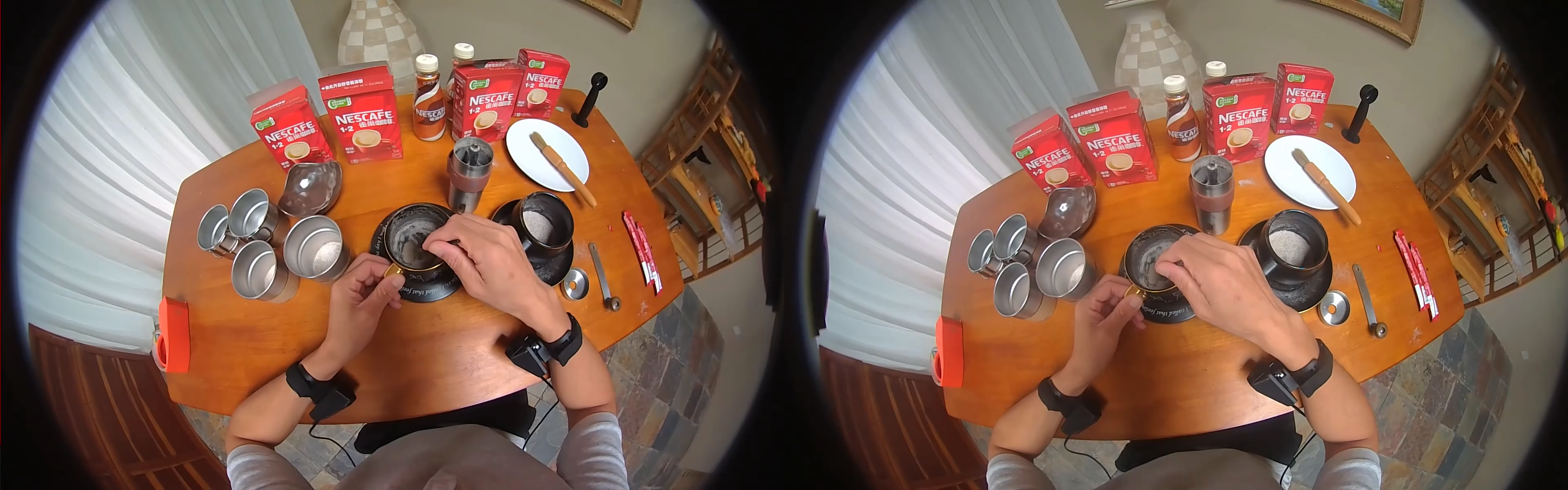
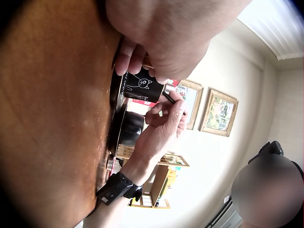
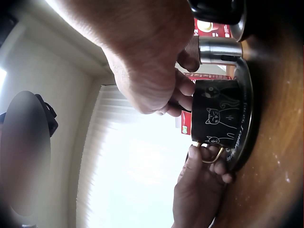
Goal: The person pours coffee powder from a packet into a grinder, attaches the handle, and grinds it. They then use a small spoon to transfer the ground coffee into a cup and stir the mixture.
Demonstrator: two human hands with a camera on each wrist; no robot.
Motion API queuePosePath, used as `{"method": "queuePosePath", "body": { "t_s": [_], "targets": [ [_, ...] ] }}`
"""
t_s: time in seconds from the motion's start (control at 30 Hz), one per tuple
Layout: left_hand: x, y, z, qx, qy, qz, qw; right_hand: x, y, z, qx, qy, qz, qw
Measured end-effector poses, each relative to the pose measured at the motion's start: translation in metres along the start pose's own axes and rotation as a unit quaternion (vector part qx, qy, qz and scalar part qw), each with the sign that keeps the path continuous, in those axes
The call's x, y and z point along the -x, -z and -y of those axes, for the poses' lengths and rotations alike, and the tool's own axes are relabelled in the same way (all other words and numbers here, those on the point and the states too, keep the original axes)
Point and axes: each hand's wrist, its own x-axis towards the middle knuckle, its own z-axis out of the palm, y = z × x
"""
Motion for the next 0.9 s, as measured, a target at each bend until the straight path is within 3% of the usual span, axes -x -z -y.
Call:
{"method": "queuePosePath", "body": {
  "t_s": [0.9],
  "targets": [
    [-0.0022, 0.0014, 0.0011, 0.016, 0.009, 0.017, 1.000, -0.0002, -0.0002, 0.0015, -0.011, -0.025, 0.008, 1.000]
  ]
}}
